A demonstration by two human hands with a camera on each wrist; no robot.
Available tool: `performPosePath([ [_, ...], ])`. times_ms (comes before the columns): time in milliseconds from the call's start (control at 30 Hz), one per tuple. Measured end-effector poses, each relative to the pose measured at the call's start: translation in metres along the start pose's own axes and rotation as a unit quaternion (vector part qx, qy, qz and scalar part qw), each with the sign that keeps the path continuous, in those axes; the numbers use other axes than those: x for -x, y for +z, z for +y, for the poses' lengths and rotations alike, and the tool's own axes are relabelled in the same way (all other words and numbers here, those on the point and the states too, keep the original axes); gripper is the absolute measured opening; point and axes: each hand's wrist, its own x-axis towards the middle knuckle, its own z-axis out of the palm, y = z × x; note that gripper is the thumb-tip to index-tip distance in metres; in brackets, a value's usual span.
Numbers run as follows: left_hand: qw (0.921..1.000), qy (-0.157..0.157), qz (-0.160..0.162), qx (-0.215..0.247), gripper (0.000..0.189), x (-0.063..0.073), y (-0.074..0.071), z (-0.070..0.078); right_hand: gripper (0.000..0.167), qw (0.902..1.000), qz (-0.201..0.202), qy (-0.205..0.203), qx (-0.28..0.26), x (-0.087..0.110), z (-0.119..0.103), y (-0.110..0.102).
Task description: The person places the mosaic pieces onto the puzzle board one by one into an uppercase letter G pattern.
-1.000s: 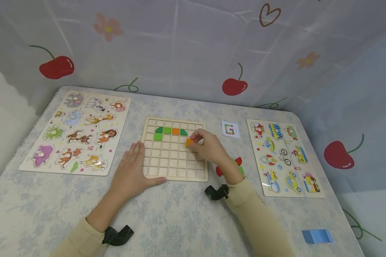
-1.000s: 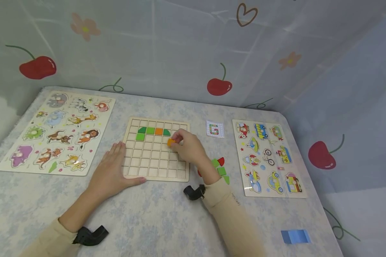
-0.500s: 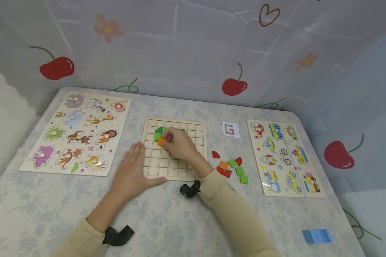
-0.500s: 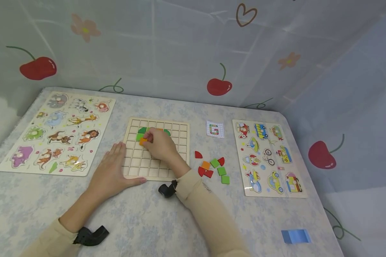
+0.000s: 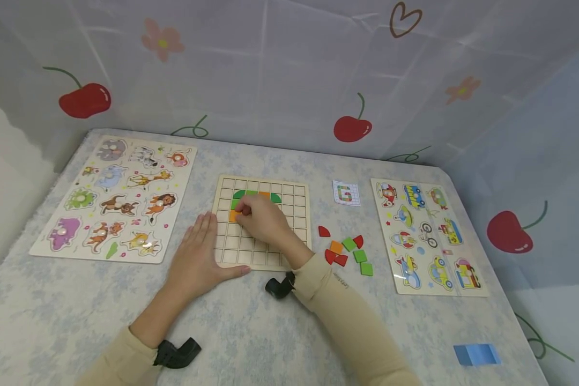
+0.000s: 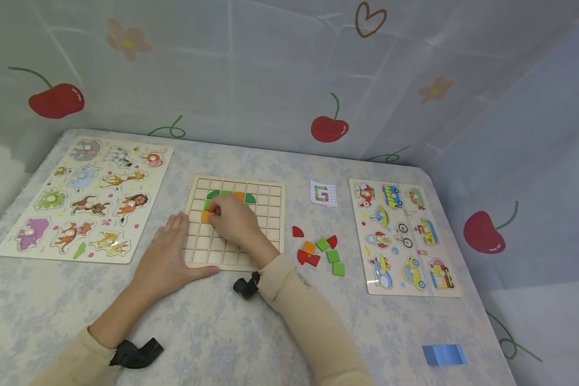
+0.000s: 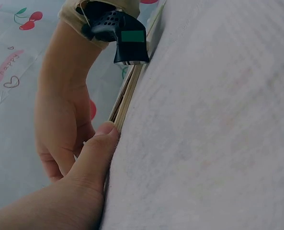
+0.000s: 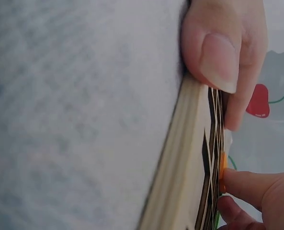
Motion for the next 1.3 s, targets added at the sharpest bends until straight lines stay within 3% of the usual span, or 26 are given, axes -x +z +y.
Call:
performPosePath([
  [200, 1.0000, 0.001, 0.002, 0.001, 0.144, 0.000, 0.000, 0.000, 0.016, 0.9994, -0.017, -0.009, 0.030, 0.011, -0.001, -0.007],
  [433, 1.0000, -0.006, 0.001, 0.005, 0.144, -0.001, 0.001, 0.000, 0.029, 0.9992, -0.032, -0.005, 0.023, 0.039, 0.013, -0.037],
  [733, 0.9999, -0.009, -0.006, 0.010, 0.145, -0.001, 0.001, 0.000, 0.029, 0.9981, -0.028, 0.041, 0.038, 0.083, 0.071, -0.084],
  [1000, 0.9999, -0.006, -0.001, 0.010, 0.145, 0.000, 0.001, 0.001, 0.031, 0.9934, -0.066, 0.071, 0.061, 0.121, 0.128, -0.119],
  [1133, 0.9999, -0.006, 0.000, 0.008, 0.145, -0.001, 0.001, 0.001, 0.034, 0.9915, -0.084, 0.075, 0.066, 0.130, 0.142, -0.127],
  [1300, 0.9999, -0.008, -0.002, 0.008, 0.146, -0.001, 0.001, 0.001, 0.030, 0.9918, -0.071, 0.078, 0.071, 0.135, 0.148, -0.128],
])
